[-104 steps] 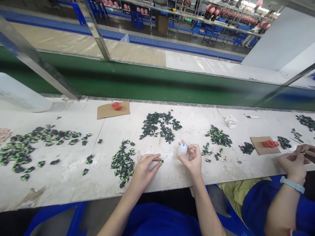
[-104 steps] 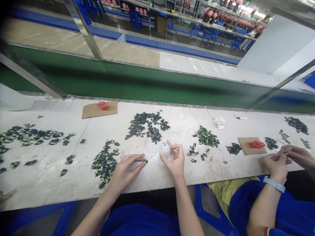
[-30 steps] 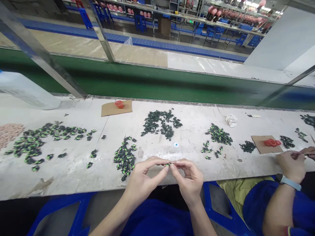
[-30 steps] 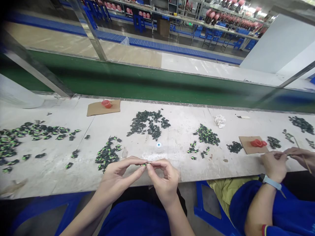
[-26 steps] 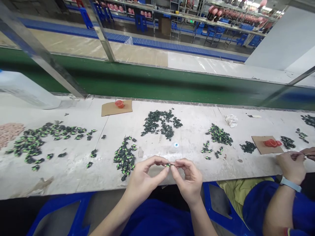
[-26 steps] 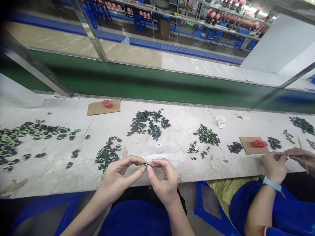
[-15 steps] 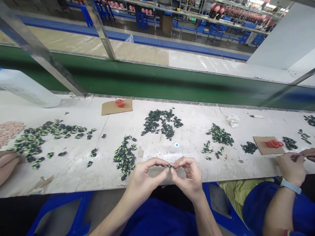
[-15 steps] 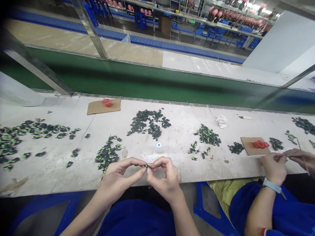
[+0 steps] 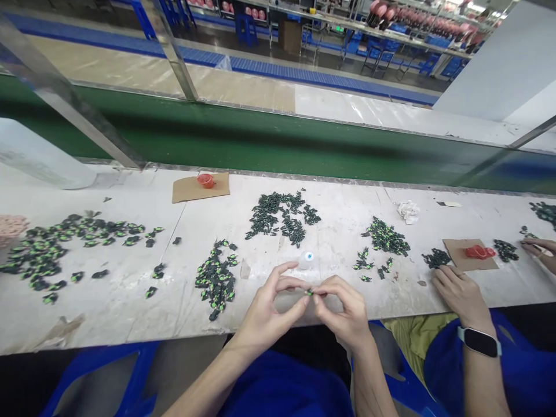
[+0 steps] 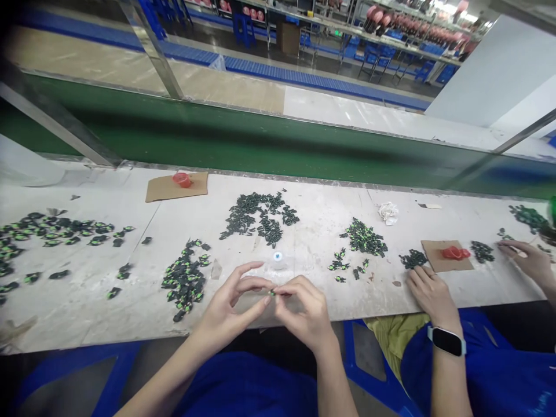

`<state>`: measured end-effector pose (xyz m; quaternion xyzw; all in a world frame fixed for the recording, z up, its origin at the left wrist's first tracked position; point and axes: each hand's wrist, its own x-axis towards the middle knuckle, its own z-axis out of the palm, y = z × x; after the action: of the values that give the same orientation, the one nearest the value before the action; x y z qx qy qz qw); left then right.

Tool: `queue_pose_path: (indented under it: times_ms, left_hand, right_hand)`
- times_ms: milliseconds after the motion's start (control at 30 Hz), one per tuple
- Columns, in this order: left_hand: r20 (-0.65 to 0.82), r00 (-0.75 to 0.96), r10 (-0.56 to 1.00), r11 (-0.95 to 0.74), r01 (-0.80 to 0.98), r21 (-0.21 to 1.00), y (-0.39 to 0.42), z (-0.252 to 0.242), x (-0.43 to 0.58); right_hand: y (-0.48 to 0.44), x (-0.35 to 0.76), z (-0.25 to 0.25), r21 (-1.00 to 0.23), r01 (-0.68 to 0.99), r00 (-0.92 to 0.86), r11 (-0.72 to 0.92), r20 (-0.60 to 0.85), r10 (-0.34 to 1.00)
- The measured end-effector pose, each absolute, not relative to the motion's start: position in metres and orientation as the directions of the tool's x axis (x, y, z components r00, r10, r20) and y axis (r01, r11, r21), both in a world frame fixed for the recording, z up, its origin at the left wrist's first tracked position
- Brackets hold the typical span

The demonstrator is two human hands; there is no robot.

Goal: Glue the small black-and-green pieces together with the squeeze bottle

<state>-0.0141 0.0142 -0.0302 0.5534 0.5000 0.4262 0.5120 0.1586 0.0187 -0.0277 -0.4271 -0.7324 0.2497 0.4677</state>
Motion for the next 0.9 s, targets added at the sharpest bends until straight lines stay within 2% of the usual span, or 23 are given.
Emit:
queue_pose_path:
  times_ms: [67, 167, 233, 300, 367, 433, 567, 767, 900]
  left_hand:
    - [0.005, 0.130, 0.992, -0.026, 0.163, 0.986, 0.014, -0.030, -0.016]
    - [0.082, -0.004, 0.997, -0.078, 0.237, 0.968, 0.015, -0.028, -0.028]
    - [0.105, -0.141, 0.984, -0.056, 0.312, 0.948, 0.019, -0.028, -0.042]
    - [0.094, -0.261, 0.961, 0.023, 0.413, 0.911, 0.025, -0.030, -0.061]
    - [0.099, -0.337, 0.936, 0.096, 0.517, 0.851, 0.032, -0.036, -0.080]
    - [0.173, -0.350, 0.921, 0.096, 0.632, 0.769, 0.040, -0.043, -0.098]
    - [0.318, -0.218, 0.923, -0.012, 0.809, 0.588, 0.058, -0.059, -0.113]
    - [0.224, -0.065, 0.972, -0.035, 0.910, 0.414, 0.081, -0.072, -0.112]
    - [0.182, 0.010, 0.983, -0.083, 0.916, 0.394, 0.086, -0.071, -0.116]
  right_hand:
    - [0.022, 0.177, -0.029, -0.718, 0.518, -0.078, 0.465, 0.502, 0.861]
    - [0.030, 0.210, -0.039, -0.647, 0.708, 0.176, 0.281, 0.548, 0.818]
    - [0.037, 0.231, -0.049, -0.622, 0.769, 0.283, 0.146, 0.536, 0.795]
    - [0.044, 0.246, -0.057, -0.603, 0.793, 0.325, 0.085, 0.537, 0.778]
    - [0.049, 0.252, -0.062, -0.585, 0.805, 0.312, 0.096, 0.557, 0.769]
    - [0.051, 0.248, -0.062, -0.561, 0.814, 0.248, 0.152, 0.571, 0.782]
    - [0.050, 0.217, -0.059, -0.573, 0.768, 0.035, 0.285, 0.482, 0.875]
    - [0.059, 0.162, -0.066, -0.687, 0.657, -0.138, 0.310, 0.294, 0.946]
    - [0.065, 0.150, -0.071, -0.774, 0.565, -0.134, 0.286, 0.256, 0.957]
